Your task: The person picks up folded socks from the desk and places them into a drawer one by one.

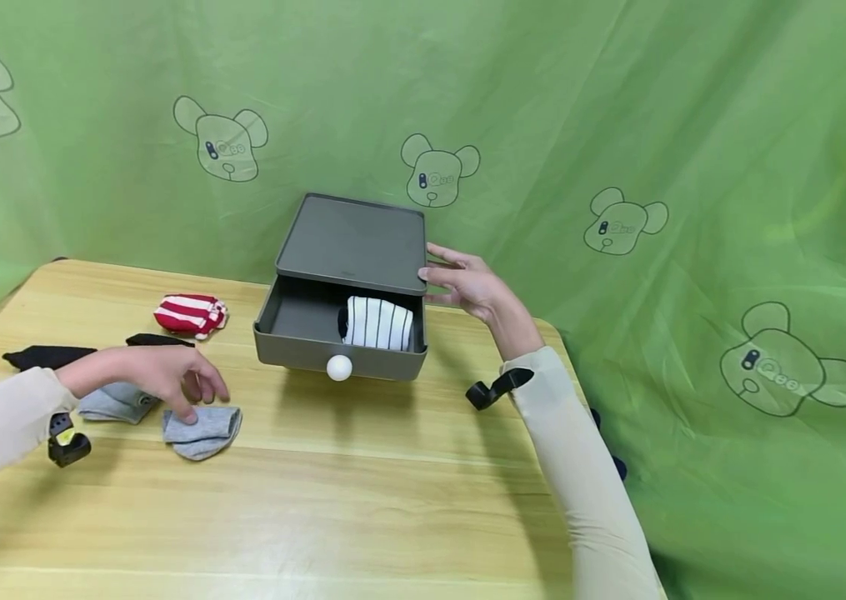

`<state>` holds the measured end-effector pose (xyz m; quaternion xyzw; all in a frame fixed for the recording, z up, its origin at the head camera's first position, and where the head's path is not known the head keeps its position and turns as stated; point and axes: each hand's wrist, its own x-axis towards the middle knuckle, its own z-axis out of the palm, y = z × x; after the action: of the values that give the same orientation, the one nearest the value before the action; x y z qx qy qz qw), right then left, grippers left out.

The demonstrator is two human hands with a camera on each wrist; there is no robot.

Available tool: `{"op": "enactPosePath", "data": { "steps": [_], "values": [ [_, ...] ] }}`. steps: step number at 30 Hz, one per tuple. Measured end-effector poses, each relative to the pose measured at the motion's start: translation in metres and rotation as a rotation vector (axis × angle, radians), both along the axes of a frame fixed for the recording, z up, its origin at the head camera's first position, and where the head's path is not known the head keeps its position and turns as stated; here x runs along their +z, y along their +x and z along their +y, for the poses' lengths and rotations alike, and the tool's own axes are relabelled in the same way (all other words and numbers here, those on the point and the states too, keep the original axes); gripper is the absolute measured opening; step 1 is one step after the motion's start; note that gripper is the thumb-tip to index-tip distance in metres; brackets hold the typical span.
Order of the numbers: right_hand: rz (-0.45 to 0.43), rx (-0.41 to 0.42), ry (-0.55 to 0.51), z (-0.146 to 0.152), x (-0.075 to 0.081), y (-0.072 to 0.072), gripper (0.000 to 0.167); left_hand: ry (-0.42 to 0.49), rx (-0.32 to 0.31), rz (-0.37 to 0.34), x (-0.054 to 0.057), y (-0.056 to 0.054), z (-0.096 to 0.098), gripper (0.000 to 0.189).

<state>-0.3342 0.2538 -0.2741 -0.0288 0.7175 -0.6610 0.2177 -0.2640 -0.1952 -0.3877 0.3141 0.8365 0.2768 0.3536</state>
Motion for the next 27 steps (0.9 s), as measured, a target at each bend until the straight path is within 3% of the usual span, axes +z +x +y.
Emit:
{"op": "enactPosePath", "data": {
  "steps": [3, 14, 23, 27],
  "values": [
    [0.003, 0.002, 0.000, -0.0003, 0.0004, 0.0005, 0.071, -0.009, 0.008, -0.021, -0.0039, 0.0008, 0.0009, 0.049],
    [-0.005, -0.011, -0.007, -0.0009, -0.0005, -0.0015, 0.071, -0.039, 0.004, 0.008, -0.0073, 0.0072, 0.0052, 0.045],
    [-0.014, -0.020, -0.026, -0.0006, -0.0007, -0.0023, 0.072, -0.025, 0.006, -0.004, -0.0085, 0.0054, 0.0062, 0.039],
    [-0.009, -0.002, -0.015, -0.0007, -0.0008, -0.0013, 0.072, -0.019, 0.002, 0.022, -0.0085, 0.0034, 0.0042, 0.039]
  ]
}}
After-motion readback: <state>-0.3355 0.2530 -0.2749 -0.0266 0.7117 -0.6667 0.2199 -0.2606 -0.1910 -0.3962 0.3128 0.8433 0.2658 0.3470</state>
